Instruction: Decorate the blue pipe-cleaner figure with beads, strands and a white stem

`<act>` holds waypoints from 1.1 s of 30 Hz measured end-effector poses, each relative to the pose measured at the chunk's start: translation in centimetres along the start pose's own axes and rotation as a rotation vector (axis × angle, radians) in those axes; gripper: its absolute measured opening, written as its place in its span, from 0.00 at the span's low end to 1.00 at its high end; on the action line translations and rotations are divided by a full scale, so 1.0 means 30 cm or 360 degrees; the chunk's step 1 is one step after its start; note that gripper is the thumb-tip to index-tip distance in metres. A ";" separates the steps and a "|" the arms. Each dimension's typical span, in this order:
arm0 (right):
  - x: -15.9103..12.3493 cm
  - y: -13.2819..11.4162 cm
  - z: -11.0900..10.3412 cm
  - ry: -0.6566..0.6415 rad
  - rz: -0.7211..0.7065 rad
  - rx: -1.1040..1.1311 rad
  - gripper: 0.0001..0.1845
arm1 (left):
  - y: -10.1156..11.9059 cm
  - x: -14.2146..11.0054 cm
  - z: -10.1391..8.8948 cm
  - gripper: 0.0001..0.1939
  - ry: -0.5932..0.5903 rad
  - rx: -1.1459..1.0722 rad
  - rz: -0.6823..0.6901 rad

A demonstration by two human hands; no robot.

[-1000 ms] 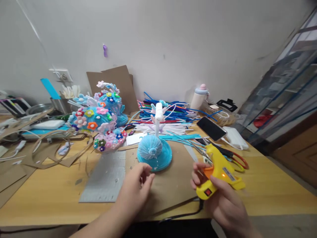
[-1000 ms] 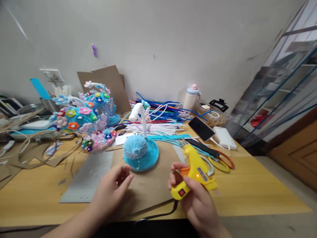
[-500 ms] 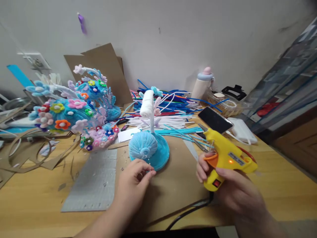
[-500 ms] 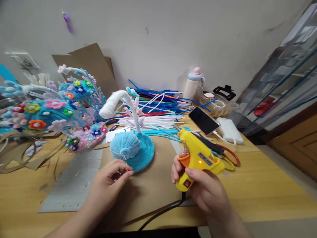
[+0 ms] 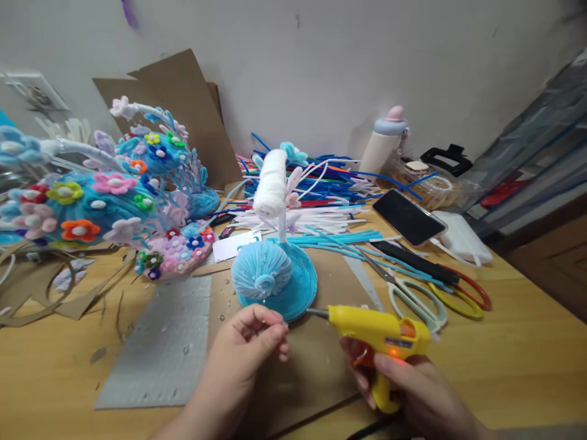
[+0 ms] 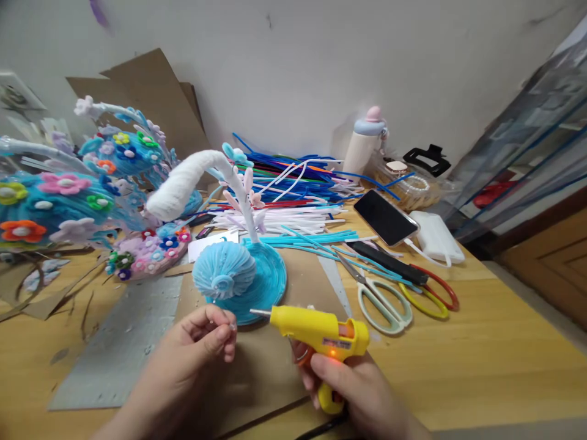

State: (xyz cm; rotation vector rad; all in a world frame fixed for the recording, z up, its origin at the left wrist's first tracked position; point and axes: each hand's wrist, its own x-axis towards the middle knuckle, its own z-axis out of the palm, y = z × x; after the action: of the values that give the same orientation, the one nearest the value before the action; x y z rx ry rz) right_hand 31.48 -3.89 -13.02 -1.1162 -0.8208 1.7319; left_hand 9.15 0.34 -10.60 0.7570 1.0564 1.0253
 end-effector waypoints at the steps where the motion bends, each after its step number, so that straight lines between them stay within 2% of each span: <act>1: -0.002 0.001 0.006 0.0011 0.0012 0.0011 0.25 | -0.001 0.002 0.001 0.19 -0.0033 -0.0057 -0.0024; 4: -0.006 0.002 0.021 0.0049 0.0020 -0.0069 0.29 | -0.007 0.002 0.003 0.17 -0.0107 -0.0225 -0.0101; 7: -0.005 0.004 0.024 0.0072 -0.0006 -0.0224 0.29 | -0.015 -0.001 0.002 0.15 -0.0161 -0.0357 -0.0151; 11: -0.004 0.013 0.011 -0.0007 -0.0035 -0.0340 0.26 | -0.025 -0.006 -0.004 0.12 -0.0237 -0.0459 -0.0157; 14: -0.015 0.030 -0.003 0.0134 -0.0029 -0.0370 0.25 | -0.030 -0.009 -0.008 0.10 -0.0259 -0.0492 -0.0182; 17: -0.027 0.051 -0.016 0.0269 -0.0172 -0.0420 0.21 | -0.035 -0.009 -0.007 0.10 -0.0254 -0.0527 -0.0202; 20: -0.025 0.055 -0.018 0.0238 -0.0286 -0.0471 0.24 | -0.039 -0.005 -0.003 0.09 -0.0268 -0.0557 -0.0178; 25: -0.010 0.011 0.018 0.0050 -0.0332 -0.0622 0.20 | -0.049 0.004 0.001 0.09 -0.0293 -0.0528 -0.0110; 28: -0.012 0.001 0.028 0.0046 -0.0339 -0.0632 0.20 | -0.056 0.004 -0.001 0.10 -0.0303 -0.0514 -0.0096; 33: -0.022 0.055 -0.032 0.0062 -0.0378 -0.0623 0.18 | -0.054 -0.001 -0.004 0.11 -0.0296 -0.0485 -0.0096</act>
State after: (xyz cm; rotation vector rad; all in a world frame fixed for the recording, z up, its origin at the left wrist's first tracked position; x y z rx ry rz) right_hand 31.96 -5.08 -14.57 -1.2440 -1.2514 1.3821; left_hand 9.52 -0.26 -12.06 0.5563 0.7379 1.0147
